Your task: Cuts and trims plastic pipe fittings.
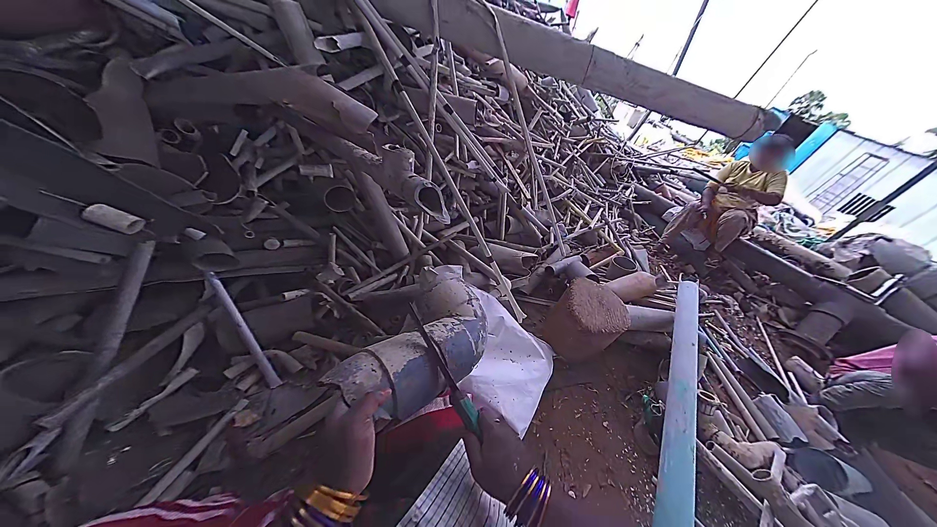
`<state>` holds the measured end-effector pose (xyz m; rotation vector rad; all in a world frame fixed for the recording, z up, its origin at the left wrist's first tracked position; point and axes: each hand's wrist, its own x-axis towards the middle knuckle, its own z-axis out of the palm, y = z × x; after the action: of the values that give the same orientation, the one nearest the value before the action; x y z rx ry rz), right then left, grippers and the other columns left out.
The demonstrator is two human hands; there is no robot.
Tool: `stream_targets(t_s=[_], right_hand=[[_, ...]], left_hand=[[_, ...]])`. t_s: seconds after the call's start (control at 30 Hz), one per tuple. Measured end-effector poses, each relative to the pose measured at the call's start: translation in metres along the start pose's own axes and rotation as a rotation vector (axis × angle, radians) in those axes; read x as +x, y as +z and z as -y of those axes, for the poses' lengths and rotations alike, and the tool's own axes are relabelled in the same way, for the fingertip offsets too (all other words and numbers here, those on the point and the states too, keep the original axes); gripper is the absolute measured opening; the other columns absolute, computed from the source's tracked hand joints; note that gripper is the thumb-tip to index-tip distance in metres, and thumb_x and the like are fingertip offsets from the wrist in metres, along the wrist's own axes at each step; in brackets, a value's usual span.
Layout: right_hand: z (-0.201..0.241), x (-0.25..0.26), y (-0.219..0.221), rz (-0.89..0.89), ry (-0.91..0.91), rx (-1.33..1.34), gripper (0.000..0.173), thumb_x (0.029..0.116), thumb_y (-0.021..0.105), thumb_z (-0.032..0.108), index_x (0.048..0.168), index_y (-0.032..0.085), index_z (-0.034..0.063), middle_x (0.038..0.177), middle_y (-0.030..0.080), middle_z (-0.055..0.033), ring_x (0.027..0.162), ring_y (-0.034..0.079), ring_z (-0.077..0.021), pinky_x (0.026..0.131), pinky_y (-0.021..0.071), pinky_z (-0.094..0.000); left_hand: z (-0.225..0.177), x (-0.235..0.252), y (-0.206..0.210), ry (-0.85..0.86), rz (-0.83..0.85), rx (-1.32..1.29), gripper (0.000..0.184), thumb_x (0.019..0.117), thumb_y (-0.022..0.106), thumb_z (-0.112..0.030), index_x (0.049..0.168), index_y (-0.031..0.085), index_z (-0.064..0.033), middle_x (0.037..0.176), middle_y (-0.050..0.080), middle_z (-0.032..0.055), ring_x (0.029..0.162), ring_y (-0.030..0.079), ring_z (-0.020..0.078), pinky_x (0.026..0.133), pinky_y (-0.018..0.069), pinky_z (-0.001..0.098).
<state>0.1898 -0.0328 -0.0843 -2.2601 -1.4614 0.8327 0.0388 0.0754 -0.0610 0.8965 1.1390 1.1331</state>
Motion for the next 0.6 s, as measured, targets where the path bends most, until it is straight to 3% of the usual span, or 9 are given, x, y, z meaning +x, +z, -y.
stream_targets(t_s=[0.1, 0.17, 0.27, 0.37, 0.43, 0.53, 0.6], right_hand=[[-0.005, 0.006, 0.003, -0.031, -0.007, 0.029, 0.042, 0.1087, 0.044, 0.031, 0.128, 0.054, -0.0043, 0.098, 0.069, -0.023, 0.093, 0.07, -0.0385, 0.083, 0.0547, -0.0555], [0.004, -0.003, 0.009, -0.026, -0.048, 0.107, 0.042, 0.1088, 0.045, 0.028, 0.128, 0.053, -0.0078, 0.096, 0.068, -0.0248, 0.09, 0.07, -0.0385, 0.082, 0.0549, -0.0543], [-0.004, 0.006, 0.001, -0.028, -0.028, 0.014, 0.043, 0.1086, 0.044, 0.032, 0.128, 0.055, -0.0038, 0.099, 0.069, -0.0233, 0.095, 0.07, -0.0391, 0.083, 0.0546, -0.056], [-0.008, 0.012, 0.003, -0.069, -0.015, 0.047, 0.042, 0.1083, 0.045, 0.032, 0.127, 0.055, -0.0047, 0.096, 0.069, -0.0225, 0.091, 0.07, -0.0381, 0.081, 0.055, -0.055], [0.003, 0.001, 0.01, -0.055, -0.053, 0.127, 0.041, 0.108, 0.047, 0.03, 0.124, 0.055, -0.0073, 0.092, 0.068, -0.0224, 0.086, 0.07, -0.036, 0.08, 0.0553, -0.0527], [0.0, 0.005, 0.0, -0.008, -0.012, 0.009, 0.043, 0.1087, 0.045, 0.032, 0.13, 0.054, -0.0042, 0.099, 0.069, -0.0233, 0.094, 0.07, -0.0389, 0.084, 0.0548, -0.0557], [-0.011, 0.014, 0.002, -0.095, -0.014, -0.018, 0.042, 0.1073, 0.046, 0.031, 0.127, 0.056, -0.0045, 0.096, 0.07, -0.0226, 0.091, 0.072, -0.0391, 0.08, 0.0555, -0.0563]], left_hand=[[-0.004, 0.0, 0.0, -0.028, 0.04, 0.008, 0.039, 0.0964, 0.053, -0.007, 0.133, 0.048, 0.0046, 0.113, 0.059, 0.0112, 0.095, 0.064, 0.0116, 0.079, 0.0567, 0.0327], [-0.004, -0.001, 0.005, -0.036, 0.012, -0.008, 0.036, 0.0966, 0.052, -0.006, 0.131, 0.048, 0.0036, 0.108, 0.059, 0.0094, 0.09, 0.064, 0.0101, 0.074, 0.0567, 0.0306], [-0.005, 0.003, 0.004, -0.024, -0.001, -0.009, 0.027, 0.0959, 0.053, -0.005, 0.122, 0.052, 0.0024, 0.1, 0.06, 0.0063, 0.083, 0.065, 0.0083, 0.069, 0.0577, 0.0286], [-0.004, 0.003, 0.003, -0.051, 0.045, 0.025, 0.034, 0.0986, 0.053, -0.005, 0.131, 0.049, 0.0057, 0.11, 0.06, 0.0116, 0.091, 0.066, 0.0118, 0.076, 0.0588, 0.0318], [-0.002, 0.002, 0.007, -0.045, 0.014, 0.012, 0.033, 0.0981, 0.052, -0.005, 0.129, 0.05, 0.0065, 0.109, 0.06, 0.0122, 0.091, 0.064, 0.0123, 0.078, 0.0568, 0.032], [-0.002, 0.006, 0.001, -0.052, 0.002, 0.013, 0.03, 0.0995, 0.05, -0.005, 0.127, 0.051, 0.0063, 0.108, 0.059, 0.0127, 0.091, 0.064, 0.0136, 0.078, 0.0568, 0.0343], [-0.007, 0.006, -0.002, -0.059, 0.06, 0.04, 0.033, 0.0994, 0.052, -0.006, 0.13, 0.051, 0.0066, 0.113, 0.06, 0.0145, 0.097, 0.065, 0.0151, 0.082, 0.0578, 0.0356]])
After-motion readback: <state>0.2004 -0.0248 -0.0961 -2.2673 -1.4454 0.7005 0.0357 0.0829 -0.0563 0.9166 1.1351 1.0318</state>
